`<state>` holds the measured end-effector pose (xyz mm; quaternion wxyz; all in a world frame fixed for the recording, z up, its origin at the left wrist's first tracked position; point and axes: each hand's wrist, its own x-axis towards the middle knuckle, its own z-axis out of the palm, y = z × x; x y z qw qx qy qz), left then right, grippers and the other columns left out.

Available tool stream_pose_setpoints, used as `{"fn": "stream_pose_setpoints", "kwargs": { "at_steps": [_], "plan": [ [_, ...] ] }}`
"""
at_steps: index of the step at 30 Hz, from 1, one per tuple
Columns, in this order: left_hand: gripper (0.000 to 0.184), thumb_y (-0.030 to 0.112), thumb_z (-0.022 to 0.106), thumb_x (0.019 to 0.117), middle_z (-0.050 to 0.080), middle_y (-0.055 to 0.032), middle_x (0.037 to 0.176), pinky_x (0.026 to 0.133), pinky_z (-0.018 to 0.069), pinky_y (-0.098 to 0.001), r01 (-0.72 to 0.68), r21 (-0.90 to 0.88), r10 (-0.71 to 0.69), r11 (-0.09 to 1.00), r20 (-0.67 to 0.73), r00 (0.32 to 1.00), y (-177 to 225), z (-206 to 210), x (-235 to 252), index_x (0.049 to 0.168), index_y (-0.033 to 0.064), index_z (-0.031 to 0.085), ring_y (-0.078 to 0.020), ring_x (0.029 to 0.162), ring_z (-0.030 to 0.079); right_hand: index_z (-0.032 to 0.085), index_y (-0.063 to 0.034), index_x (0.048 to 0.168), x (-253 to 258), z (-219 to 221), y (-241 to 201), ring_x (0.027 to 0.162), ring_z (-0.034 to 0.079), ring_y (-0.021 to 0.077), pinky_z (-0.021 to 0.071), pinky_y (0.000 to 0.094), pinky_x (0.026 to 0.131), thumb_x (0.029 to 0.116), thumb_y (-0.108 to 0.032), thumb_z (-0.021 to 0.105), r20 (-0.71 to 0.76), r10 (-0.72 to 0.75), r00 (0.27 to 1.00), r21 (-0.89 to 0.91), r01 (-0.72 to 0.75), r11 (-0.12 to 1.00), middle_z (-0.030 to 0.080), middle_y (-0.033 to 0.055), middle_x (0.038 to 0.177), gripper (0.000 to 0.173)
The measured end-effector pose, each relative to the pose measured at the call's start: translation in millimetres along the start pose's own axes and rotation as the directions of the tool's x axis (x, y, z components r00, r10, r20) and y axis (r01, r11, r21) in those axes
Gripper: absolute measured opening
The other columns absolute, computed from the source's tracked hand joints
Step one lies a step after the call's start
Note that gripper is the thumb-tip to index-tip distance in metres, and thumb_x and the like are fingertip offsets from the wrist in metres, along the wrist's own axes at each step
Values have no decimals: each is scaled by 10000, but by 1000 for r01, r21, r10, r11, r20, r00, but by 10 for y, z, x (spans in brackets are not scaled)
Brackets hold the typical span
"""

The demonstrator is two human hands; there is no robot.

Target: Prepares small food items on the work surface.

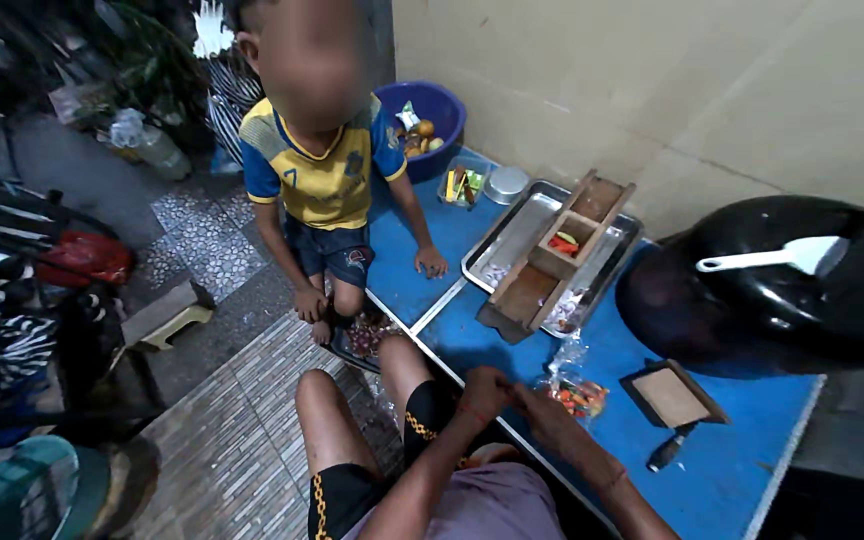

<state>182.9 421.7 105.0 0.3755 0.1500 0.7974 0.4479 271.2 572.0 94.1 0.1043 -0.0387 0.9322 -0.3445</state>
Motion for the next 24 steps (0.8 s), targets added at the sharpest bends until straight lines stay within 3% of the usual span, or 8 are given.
{"fn": "stream_pose_setpoints", "kwargs": {
  "at_steps": [3,6,8,10,14,18,22,24],
  "plan": [
    [222,77,609,1009,705,-213,1045,883,573,-401,10,-165,-18,986,-44,999,-38,-9,27,1131,-95,677,-244,905,701,601,50,1323,-2,7,139,729,654,212,573,394,685,974,32,533,-129,187,974,363,-129,923,689,163,933,356],
    [215,61,621,1004,691,-186,1030,817,592,-351,-13,-383,-23,924,-89,996,-19,20,48,1141,-100,656,-186,827,692,673,49,1191,23,69,204,589,565,65,499,239,546,991,34,471,-81,429,900,728,-241,642,674,52,848,285],
    [194,53,635,992,694,-173,1008,811,596,-355,-45,-418,-16,907,-140,990,-21,73,66,1117,-92,665,-181,819,692,677,39,1159,12,122,171,636,599,50,518,208,579,1021,-9,414,-36,477,878,890,-188,415,693,20,852,300],
    [186,59,639,990,698,-169,991,803,596,-358,-65,-394,-11,917,-188,982,-29,135,76,1105,-84,673,-183,812,692,682,16,1116,-4,152,118,726,663,63,567,217,665,1062,-72,404,-31,481,876,953,-120,280,729,29,907,296],
    [191,62,629,997,694,-170,992,774,598,-358,-90,-403,-4,911,-228,974,-16,217,86,1117,-83,665,-188,793,689,694,20,1145,28,130,89,636,602,27,517,194,577,1004,-62,564,-88,450,889,898,-124,422,722,16,877,209],
    [208,59,627,999,681,-180,1039,784,598,-349,-124,-491,-35,862,-302,953,23,193,53,1142,-91,647,-191,832,688,708,18,1108,162,-170,81,577,526,14,466,198,544,991,-59,559,-162,447,879,818,-134,559,673,-11,789,204],
    [208,54,626,998,686,-164,1008,757,587,-321,-165,-517,-37,840,-359,933,-13,102,33,1143,-95,639,-159,801,675,672,71,1184,517,-936,87,794,635,101,552,289,753,969,-36,648,-432,469,770,666,-77,742,702,117,993,241],
    [203,40,613,1002,683,-141,960,731,585,-297,-155,-587,-58,795,-328,943,-10,107,10,1151,-98,619,-133,761,667,693,44,1199,767,-1279,183,921,692,217,577,412,864,960,-69,697,-559,401,726,544,-45,838,719,180,1090,264]
  ]
}}
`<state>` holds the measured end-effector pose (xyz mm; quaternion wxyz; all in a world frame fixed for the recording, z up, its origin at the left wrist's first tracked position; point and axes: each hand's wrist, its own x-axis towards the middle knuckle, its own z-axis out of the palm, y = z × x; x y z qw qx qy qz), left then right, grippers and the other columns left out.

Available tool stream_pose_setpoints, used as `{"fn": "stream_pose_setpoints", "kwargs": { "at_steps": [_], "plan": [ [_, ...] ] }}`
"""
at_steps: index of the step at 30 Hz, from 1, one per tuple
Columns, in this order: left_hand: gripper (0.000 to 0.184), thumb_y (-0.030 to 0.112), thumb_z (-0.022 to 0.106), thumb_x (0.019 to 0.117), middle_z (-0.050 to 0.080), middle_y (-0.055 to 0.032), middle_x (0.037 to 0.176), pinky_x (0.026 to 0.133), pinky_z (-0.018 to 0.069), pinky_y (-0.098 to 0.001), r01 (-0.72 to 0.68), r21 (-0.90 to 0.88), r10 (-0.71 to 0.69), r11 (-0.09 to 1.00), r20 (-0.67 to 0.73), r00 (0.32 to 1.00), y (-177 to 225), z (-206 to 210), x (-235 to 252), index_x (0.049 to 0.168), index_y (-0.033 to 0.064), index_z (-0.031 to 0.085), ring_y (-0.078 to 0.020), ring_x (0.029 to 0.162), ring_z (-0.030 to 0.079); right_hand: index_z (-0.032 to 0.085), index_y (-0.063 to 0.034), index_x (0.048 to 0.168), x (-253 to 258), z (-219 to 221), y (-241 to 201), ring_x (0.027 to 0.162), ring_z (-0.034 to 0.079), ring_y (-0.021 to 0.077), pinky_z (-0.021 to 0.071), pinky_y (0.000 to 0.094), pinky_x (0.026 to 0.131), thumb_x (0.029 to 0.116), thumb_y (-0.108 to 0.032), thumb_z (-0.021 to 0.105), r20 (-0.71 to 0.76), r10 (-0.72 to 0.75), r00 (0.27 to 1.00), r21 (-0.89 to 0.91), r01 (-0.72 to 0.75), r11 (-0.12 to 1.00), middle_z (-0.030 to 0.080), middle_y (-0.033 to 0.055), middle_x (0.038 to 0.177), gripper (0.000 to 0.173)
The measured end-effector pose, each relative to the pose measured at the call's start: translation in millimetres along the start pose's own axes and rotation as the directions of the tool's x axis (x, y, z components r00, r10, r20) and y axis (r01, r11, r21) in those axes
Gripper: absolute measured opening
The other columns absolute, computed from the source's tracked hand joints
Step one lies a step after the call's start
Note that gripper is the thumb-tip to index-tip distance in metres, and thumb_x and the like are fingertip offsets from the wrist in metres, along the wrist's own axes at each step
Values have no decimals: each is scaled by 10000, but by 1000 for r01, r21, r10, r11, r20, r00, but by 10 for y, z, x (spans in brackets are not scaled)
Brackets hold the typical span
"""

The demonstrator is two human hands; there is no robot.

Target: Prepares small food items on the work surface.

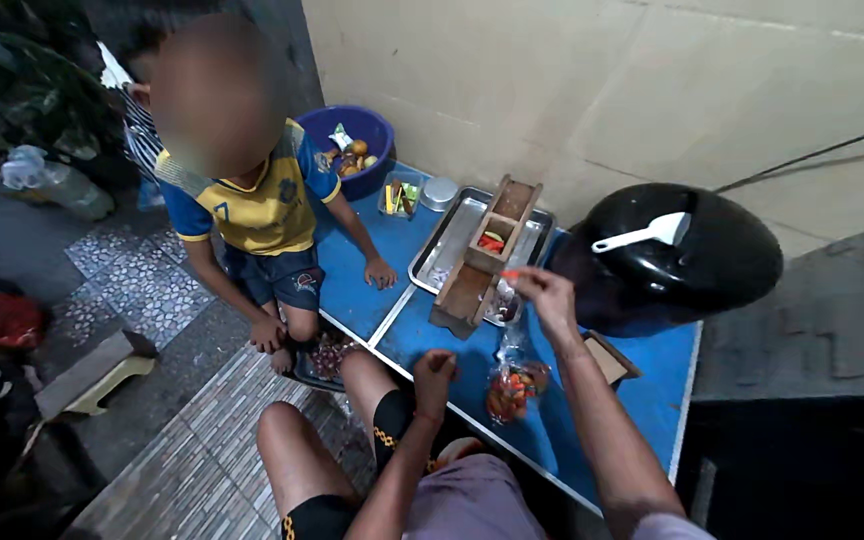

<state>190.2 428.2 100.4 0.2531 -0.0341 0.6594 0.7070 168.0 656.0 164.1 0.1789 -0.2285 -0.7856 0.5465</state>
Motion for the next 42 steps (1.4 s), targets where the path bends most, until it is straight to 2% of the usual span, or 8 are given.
{"fn": "stream_pose_setpoints", "kwargs": {
  "at_steps": [6,11,17,22,27,30,34,42],
  "plan": [
    [248,57,466,1072,681,-90,948,756,595,-305,94,-198,-72,976,116,991,-47,-16,22,1216,-60,631,-142,802,681,672,-34,1328,782,82,-278,1135,670,393,484,580,1028,1029,-83,564,-29,-98,995,-351,82,933,697,243,1220,322],
    [279,80,359,1087,689,-83,1004,854,594,-323,162,-460,-112,873,134,985,5,-101,92,1225,-35,572,-165,890,705,680,13,1230,-190,486,-359,920,689,260,580,452,822,1053,-54,510,256,-96,962,-58,114,992,699,189,1147,254],
    [309,126,267,1095,592,43,726,637,532,-218,109,-518,-182,848,-92,979,316,-223,-173,949,116,539,-30,670,599,768,-7,1105,-1229,1191,-27,1207,665,285,497,434,1088,982,-86,616,468,-426,775,-7,485,875,754,130,1154,210],
    [302,128,328,1089,689,-58,814,720,605,-281,80,-729,-262,680,-139,955,1,-736,34,1040,21,606,-143,744,701,761,-7,1150,-1355,963,24,1176,680,221,547,363,1034,992,-59,609,384,-343,857,40,356,934,712,147,1249,226],
    [387,195,246,1125,669,-48,869,712,571,-253,-22,-490,-231,871,-450,863,-572,-1543,45,1137,-16,570,-109,756,671,733,16,1156,-1285,170,549,1046,704,299,555,491,954,1009,-17,550,161,-21,987,-351,77,933,727,187,1138,237],
    [335,146,315,1112,602,-89,890,703,518,-262,167,-206,-260,964,-620,741,-1076,-1902,-27,1122,-58,580,-118,738,587,709,58,1151,-1260,-70,736,1020,701,399,534,567,941,1034,-28,515,120,200,972,-550,-103,829,715,255,1091,243],
    [367,193,546,1059,611,-311,1280,1027,438,-545,649,284,-399,706,-597,696,-1424,-2042,-227,1262,-104,616,-407,1191,582,721,29,1165,-1225,-50,909,1044,698,452,523,607,957,1016,-10,527,154,307,939,-687,-122,716,718,276,1105,247],
    [292,115,668,964,692,-240,1197,1019,481,-553,615,510,-343,601,-530,775,-1439,-2054,-157,1222,-21,682,-390,1157,648,637,4,1357,-1121,11,1219,1320,547,427,428,568,1120,974,-133,683,353,270,896,-684,50,727,593,260,1386,409]
  ]
}}
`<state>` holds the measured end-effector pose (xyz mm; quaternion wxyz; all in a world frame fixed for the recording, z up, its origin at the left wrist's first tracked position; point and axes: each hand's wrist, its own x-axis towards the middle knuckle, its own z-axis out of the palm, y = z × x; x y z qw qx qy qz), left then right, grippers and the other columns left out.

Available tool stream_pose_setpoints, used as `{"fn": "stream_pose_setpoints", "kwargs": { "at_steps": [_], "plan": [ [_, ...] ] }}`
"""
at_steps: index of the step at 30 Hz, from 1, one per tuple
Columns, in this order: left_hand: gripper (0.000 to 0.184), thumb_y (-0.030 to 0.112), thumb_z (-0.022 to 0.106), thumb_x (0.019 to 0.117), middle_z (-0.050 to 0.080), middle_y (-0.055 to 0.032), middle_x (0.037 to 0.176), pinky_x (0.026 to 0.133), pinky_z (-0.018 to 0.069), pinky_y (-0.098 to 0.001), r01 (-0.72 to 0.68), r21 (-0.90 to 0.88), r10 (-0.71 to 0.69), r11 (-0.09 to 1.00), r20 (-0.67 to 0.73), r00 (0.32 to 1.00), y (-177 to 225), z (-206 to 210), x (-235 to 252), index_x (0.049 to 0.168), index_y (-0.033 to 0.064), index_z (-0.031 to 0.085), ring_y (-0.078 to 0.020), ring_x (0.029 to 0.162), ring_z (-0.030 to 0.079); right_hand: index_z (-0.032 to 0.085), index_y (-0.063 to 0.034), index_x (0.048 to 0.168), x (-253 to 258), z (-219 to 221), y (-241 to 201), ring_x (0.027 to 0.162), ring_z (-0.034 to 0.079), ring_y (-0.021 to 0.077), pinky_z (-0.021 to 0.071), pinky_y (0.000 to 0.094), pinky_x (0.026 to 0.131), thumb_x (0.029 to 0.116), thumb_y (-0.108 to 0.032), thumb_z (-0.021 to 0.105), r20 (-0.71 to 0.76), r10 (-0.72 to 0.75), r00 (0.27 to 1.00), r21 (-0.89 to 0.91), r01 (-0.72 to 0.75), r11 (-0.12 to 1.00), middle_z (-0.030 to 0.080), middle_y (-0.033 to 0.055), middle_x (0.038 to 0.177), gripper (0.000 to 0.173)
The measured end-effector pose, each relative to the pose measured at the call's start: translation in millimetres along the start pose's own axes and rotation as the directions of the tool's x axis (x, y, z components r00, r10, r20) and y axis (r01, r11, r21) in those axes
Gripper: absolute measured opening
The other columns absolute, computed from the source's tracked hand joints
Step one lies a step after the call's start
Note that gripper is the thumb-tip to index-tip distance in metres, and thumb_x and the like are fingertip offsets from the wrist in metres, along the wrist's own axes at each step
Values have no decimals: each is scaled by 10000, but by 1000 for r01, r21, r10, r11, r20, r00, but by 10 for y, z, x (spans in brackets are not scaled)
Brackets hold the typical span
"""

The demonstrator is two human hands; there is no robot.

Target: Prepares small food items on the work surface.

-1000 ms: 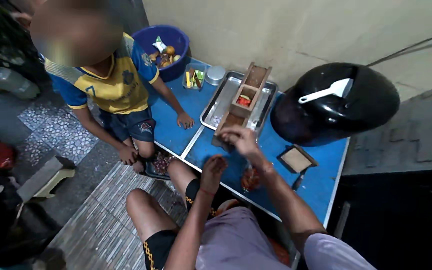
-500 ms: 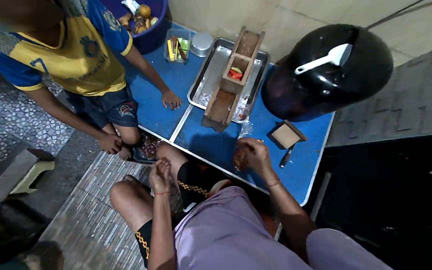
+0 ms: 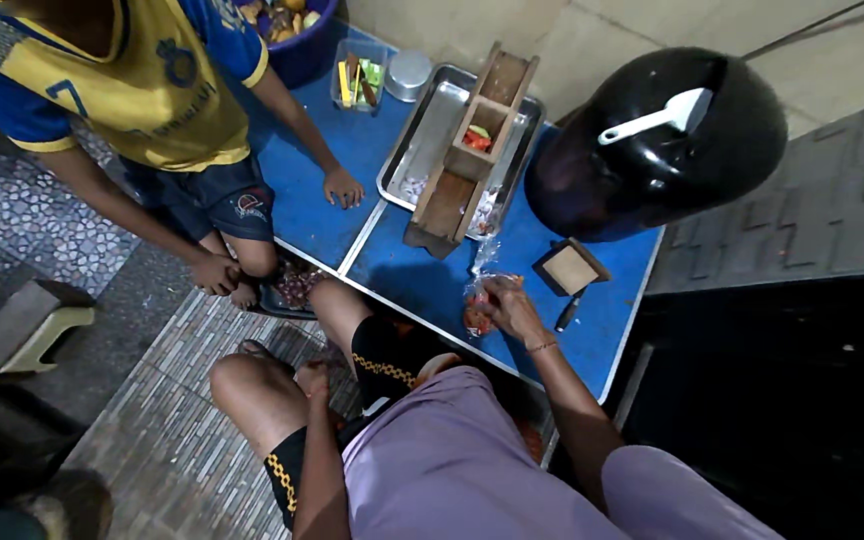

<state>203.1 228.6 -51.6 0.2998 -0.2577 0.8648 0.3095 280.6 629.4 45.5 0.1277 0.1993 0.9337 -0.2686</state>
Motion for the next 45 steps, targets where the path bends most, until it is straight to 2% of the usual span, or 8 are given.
{"fn": "stream_pose_setpoints", "kwargs": {
  "at_steps": [11,15,18,21,34,37,40,45],
  "plan": [
    [290,94,586,1024,672,-238,1233,1034,481,-493,-128,-112,131,985,18,991,2,56,51,1271,-48,640,-343,1163,643,663,25,1275,10,23,-49,1275,570,434,456,580,1083,964,-139,694,30,68,997,15,-68,998,592,284,1344,353],
    [268,81,571,1028,678,-232,1195,969,513,-478,-132,-160,136,978,15,991,2,76,56,1251,-47,647,-318,1075,667,685,35,1165,17,44,7,1160,637,425,480,588,1033,932,-85,704,-24,33,999,62,-32,998,682,258,1173,263],
    [265,91,571,1028,681,-241,1191,994,505,-490,-153,-158,157,976,15,987,2,69,48,1233,-56,656,-330,1094,665,679,-8,1305,-8,40,7,1275,586,425,435,584,1103,962,-76,662,-1,21,1000,24,-21,999,647,252,1313,350],
    [267,94,572,1030,679,-240,1188,993,506,-489,-161,-173,167,972,17,986,7,71,62,1235,-57,651,-329,1089,666,707,-6,1254,-26,46,-63,1269,586,425,428,587,1106,957,-85,663,-14,49,999,-8,-49,999,657,248,1293,311],
    [227,52,607,1001,698,-197,1055,882,544,-403,-310,-343,276,887,-145,950,270,-16,-147,1188,-64,664,-233,924,672,733,14,1111,-158,-87,102,1120,660,342,526,528,976,885,28,725,-304,194,933,457,-36,889,689,224,1185,227],
    [178,52,628,984,703,-152,914,793,566,-377,-352,-282,283,892,-259,924,380,-87,-253,1116,-49,692,-199,800,676,733,10,1133,-232,-184,92,1069,684,269,551,466,938,889,51,697,-363,263,894,553,-21,833,714,184,1169,250],
    [280,23,608,971,663,-251,1188,1000,504,-469,-397,-160,333,904,-320,887,422,-179,-282,1236,-40,672,-343,1103,645,715,21,1165,-306,-289,149,927,696,186,593,380,815,877,50,706,-452,302,839,678,103,728,717,151,1139,289],
    [294,75,502,1053,658,-224,1216,965,531,-382,-480,-546,463,687,-180,868,956,-249,-767,1274,-85,612,-243,1088,652,672,-16,1188,-461,-633,-393,807,699,102,617,257,717,917,125,574,-296,417,859,938,179,298,703,40,1040,320]
  ]
}}
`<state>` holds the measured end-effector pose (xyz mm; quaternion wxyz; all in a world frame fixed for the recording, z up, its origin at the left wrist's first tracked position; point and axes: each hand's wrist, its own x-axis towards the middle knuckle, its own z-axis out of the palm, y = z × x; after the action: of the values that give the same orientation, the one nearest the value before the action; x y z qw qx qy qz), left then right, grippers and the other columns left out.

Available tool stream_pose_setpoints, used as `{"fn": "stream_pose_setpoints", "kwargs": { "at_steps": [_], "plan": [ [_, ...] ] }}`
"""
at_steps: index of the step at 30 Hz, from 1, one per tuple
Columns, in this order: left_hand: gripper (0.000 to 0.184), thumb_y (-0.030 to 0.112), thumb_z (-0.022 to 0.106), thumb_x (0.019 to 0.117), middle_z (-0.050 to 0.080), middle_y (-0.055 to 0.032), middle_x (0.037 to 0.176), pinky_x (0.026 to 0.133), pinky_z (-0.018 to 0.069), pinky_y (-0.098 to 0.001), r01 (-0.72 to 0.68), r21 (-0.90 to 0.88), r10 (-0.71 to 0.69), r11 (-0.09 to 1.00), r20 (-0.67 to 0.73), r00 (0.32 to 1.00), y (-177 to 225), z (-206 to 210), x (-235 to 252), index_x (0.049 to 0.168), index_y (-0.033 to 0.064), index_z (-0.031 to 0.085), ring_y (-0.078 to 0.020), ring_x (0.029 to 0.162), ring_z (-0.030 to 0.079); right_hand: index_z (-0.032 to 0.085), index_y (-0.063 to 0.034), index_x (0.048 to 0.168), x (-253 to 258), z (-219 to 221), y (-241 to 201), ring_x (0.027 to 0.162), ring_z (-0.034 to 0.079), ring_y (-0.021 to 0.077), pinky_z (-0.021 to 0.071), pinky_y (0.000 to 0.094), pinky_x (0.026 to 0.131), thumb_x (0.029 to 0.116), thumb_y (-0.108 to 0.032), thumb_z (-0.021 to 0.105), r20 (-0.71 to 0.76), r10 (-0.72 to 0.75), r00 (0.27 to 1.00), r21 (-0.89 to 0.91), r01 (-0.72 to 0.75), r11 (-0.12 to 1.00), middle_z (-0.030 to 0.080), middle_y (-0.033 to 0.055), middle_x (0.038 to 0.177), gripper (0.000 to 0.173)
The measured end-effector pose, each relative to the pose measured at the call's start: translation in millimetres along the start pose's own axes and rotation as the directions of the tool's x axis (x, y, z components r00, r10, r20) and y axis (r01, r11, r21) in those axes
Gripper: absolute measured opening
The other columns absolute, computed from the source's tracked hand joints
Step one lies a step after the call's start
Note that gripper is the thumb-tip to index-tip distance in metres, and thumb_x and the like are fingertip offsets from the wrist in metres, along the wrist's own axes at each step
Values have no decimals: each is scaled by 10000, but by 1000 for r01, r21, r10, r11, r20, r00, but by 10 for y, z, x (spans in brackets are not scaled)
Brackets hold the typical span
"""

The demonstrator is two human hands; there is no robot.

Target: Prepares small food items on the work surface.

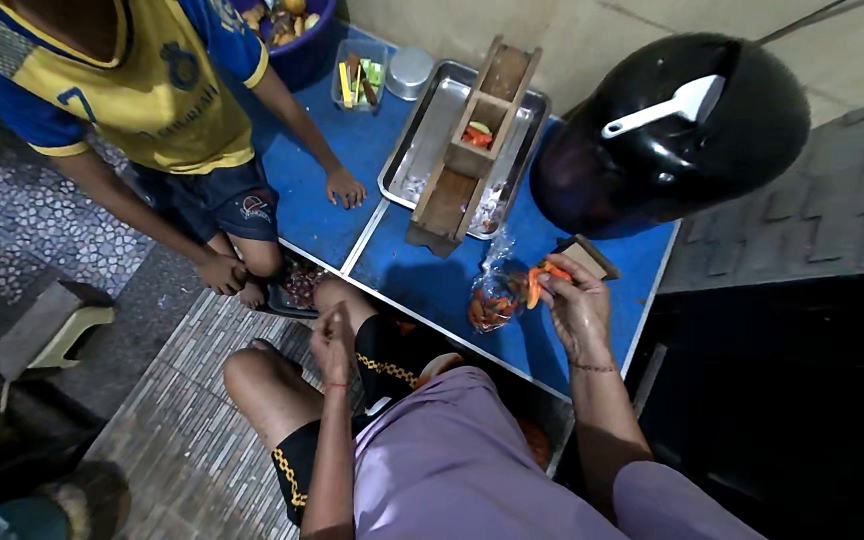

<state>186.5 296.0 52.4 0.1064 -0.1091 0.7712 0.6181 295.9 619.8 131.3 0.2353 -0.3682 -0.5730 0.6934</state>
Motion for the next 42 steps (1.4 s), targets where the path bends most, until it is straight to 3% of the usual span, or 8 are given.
{"fn": "stream_pose_setpoints", "kwargs": {
  "at_steps": [7,12,17,24,28,33,38,42],
  "plan": [
    [483,278,312,1116,606,-170,1345,967,566,-408,389,-395,-20,832,680,733,851,891,-541,1484,-13,426,-225,1129,666,703,13,1218,-387,620,108,842,680,64,590,250,755,951,-52,643,433,-225,873,-250,356,900,733,74,1083,281],
    [393,-15,532,1015,650,-171,1263,954,582,-376,316,-380,1,870,640,768,804,893,-504,1406,-54,529,-200,1066,688,727,-3,1202,-402,689,207,971,711,157,594,336,872,971,-106,644,445,-307,841,-391,491,779,745,130,1105,266],
    [349,-57,668,923,691,-136,1138,906,564,-315,251,-284,-50,925,565,824,711,945,-485,1270,-44,627,-147,993,672,660,38,1222,-387,728,203,837,714,94,617,268,758,1004,-16,540,418,-76,905,-75,117,990,740,52,999,255],
    [370,-41,727,889,701,-125,974,815,593,-308,266,-288,-108,920,465,879,749,903,-460,1213,-79,554,-138,845,692,623,-81,1040,-263,636,146,920,717,173,620,358,831,938,-80,345,391,167,905,160,-245,956,707,35,988,296],
    [822,-1,764,874,716,-149,986,826,594,-333,134,-122,-41,983,567,822,825,797,-458,1525,15,262,-147,843,711,676,-13,1077,-175,536,213,551,542,28,489,199,524,983,-60,538,475,218,853,-194,-141,971,630,-33,718,174],
    [1073,18,768,875,716,-157,992,816,614,-341,145,-91,-40,985,703,710,835,728,-428,1587,61,-34,-150,837,729,733,-53,1150,-167,541,172,577,508,-29,435,162,525,994,-145,606,709,273,650,-417,74,906,703,-52,865,221],
    [1011,27,742,897,687,-187,1063,837,592,-344,138,-81,-40,987,711,702,793,699,-421,1588,36,5,-155,876,710,722,-57,1045,-178,568,191,506,482,-29,414,150,465,943,-106,607,727,177,663,-296,71,953,667,-74,765,162],
    [764,4,754,881,654,-208,1127,790,596,-353,107,-75,-27,991,685,728,748,669,-409,1488,-47,293,-196,860,696,693,7,1039,-206,628,259,530,530,-3,454,161,487,971,-63,599,606,78,791,-297,134,946,663,-30,761,135]
  ]
}}
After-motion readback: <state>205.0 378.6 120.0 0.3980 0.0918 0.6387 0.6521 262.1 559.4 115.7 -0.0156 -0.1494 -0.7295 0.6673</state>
